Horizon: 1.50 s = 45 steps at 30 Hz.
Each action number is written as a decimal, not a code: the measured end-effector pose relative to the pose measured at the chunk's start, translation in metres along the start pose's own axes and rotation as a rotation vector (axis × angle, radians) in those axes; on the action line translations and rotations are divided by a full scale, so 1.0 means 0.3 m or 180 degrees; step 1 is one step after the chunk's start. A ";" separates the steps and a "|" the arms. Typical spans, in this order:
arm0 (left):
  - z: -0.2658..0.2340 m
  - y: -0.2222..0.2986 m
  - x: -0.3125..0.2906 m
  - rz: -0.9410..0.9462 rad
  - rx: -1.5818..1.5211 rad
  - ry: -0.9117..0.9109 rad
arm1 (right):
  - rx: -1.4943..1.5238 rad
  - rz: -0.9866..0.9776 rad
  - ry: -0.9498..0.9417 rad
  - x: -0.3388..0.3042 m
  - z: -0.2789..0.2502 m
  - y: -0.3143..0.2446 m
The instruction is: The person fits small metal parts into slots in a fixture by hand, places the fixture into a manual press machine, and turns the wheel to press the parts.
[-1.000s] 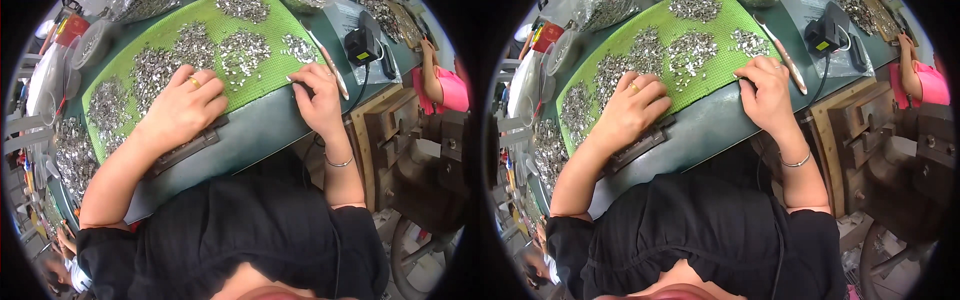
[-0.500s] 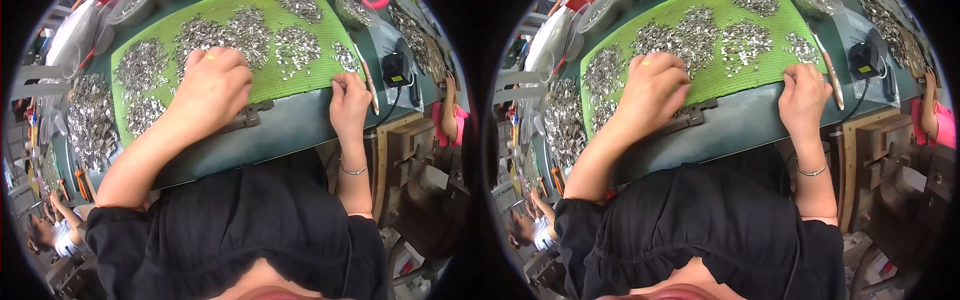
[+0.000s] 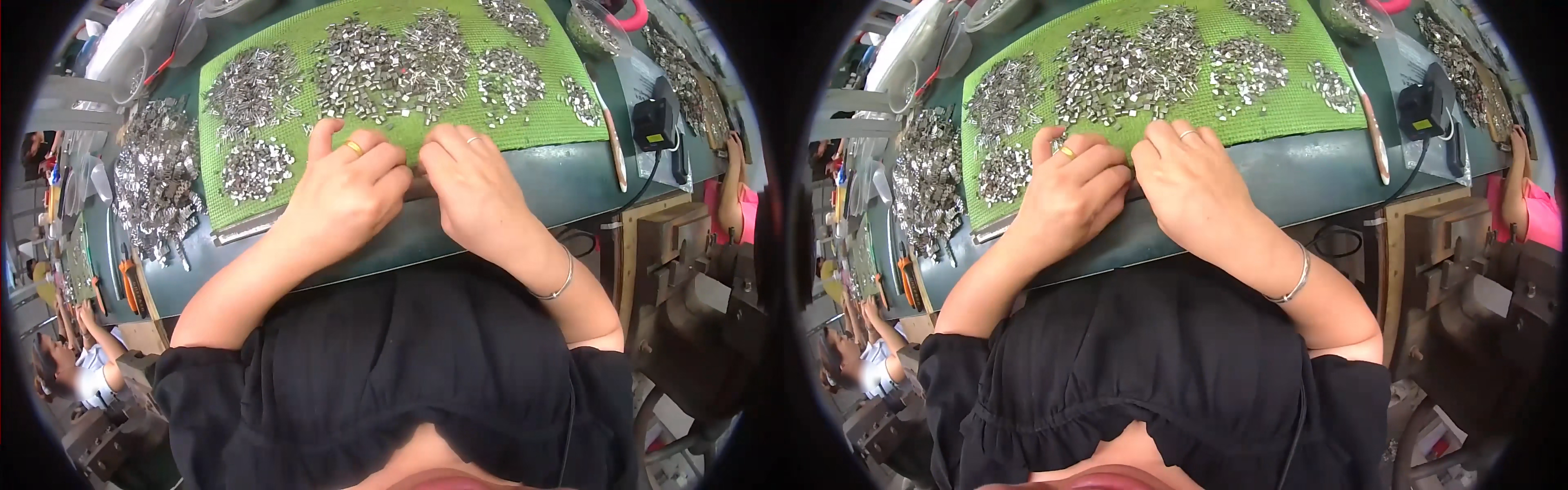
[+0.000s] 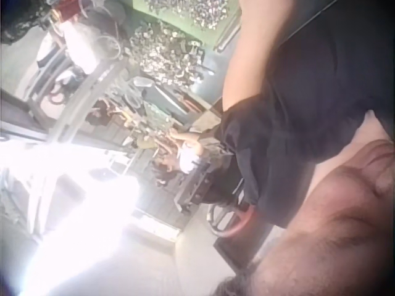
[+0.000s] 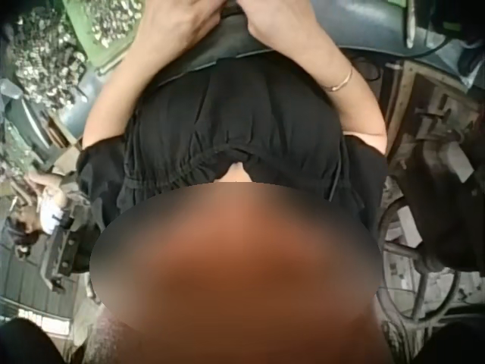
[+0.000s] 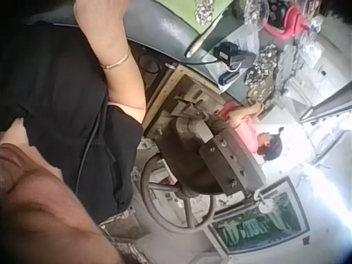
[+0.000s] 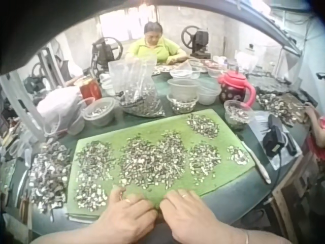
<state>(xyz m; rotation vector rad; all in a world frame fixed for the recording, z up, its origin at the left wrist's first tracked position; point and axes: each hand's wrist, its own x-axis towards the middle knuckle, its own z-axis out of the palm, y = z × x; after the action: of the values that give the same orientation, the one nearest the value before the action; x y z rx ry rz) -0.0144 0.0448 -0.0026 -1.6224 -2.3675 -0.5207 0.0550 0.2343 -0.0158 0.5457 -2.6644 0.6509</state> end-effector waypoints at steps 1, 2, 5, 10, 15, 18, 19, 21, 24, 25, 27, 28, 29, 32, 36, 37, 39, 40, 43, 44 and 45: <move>0.000 -0.004 -0.006 0.0058 0.0053 -0.0020 | -0.0133 0.0023 -0.0059 0.006 -0.003 -0.007; 0.001 -0.008 -0.011 0.0116 0.0105 -0.0040 | -0.0265 0.0048 -0.0119 0.012 -0.005 -0.012; 0.019 0.007 -0.014 -0.0196 -0.0173 0.0253 | -0.0435 0.0050 -0.0232 0.027 -0.007 -0.025; 0.036 0.020 -0.011 -0.0429 -0.0051 0.0093 | 0.0031 0.0155 -0.0312 0.045 -0.019 0.003; 0.013 0.050 -0.046 -0.0018 0.0698 0.0087 | 0.1316 0.0675 -0.0696 0.040 -0.049 0.055; -0.011 0.016 -0.033 -0.0294 0.0084 -0.0191 | 0.1072 0.0119 -0.0231 0.014 -0.047 0.038; -0.019 -0.004 -0.014 -0.0488 -0.0186 -0.0182 | 0.0778 0.0079 -0.0291 -0.001 -0.041 0.031; -0.012 -0.034 0.036 -0.0648 0.0102 0.0060 | 0.0430 0.0052 -0.0255 -0.019 -0.016 0.018; 0.026 -0.063 0.069 -0.0770 0.0223 -0.0333 | 0.0080 0.0070 -0.0200 -0.031 -0.010 -0.003; 0.033 -0.064 0.077 -0.0807 0.0208 -0.0539 | 0.0068 0.0116 -0.0100 -0.040 -0.010 0.003; 0.013 -0.040 0.061 -0.0765 0.0211 -0.0886 | 0.0053 0.0158 -0.0002 -0.049 -0.022 0.023; 0.002 -0.030 0.047 -0.0721 0.0191 -0.0965 | 0.0122 0.0174 -0.0070 -0.055 -0.036 0.039; -0.012 -0.018 0.032 -0.0710 0.0121 -0.1022 | 0.0194 0.0190 -0.0137 -0.057 -0.044 0.050; -0.053 -0.006 -0.012 -0.0676 0.0017 -0.1140 | 0.0450 0.0226 -0.0251 -0.008 -0.100 0.060; -0.091 -0.019 -0.046 -0.0790 -0.0595 -0.1026 | -0.0101 -0.0094 0.0019 0.069 -0.081 0.157; -0.079 -0.034 -0.058 -0.0680 -0.0460 -0.0457 | -0.0240 -0.0142 0.0092 0.091 -0.065 0.181; -0.090 -0.070 -0.069 -0.0743 -0.0354 -0.0103 | -0.0300 -0.0179 -0.0031 0.112 -0.046 0.213; -0.087 -0.084 -0.058 -0.0816 -0.0270 0.0120 | -0.0364 -0.0201 -0.0160 0.118 -0.041 0.223; -0.076 -0.111 -0.048 -0.0959 -0.0279 -0.0105 | -0.0325 -0.0209 -0.0213 0.140 -0.033 0.232; -0.060 -0.115 -0.037 -0.0916 -0.0295 -0.0078 | -0.0384 -0.0222 -0.0259 0.145 -0.031 0.232; -0.056 -0.111 -0.024 -0.0920 -0.0292 -0.0072 | -0.0385 -0.0230 -0.0259 0.147 -0.028 0.234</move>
<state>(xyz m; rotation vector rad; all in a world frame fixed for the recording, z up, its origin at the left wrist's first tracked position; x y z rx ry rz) -0.0430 0.0210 0.0046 -1.3311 -2.6478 -0.6758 -0.0119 0.2837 -0.0162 0.6439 -2.7232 0.4525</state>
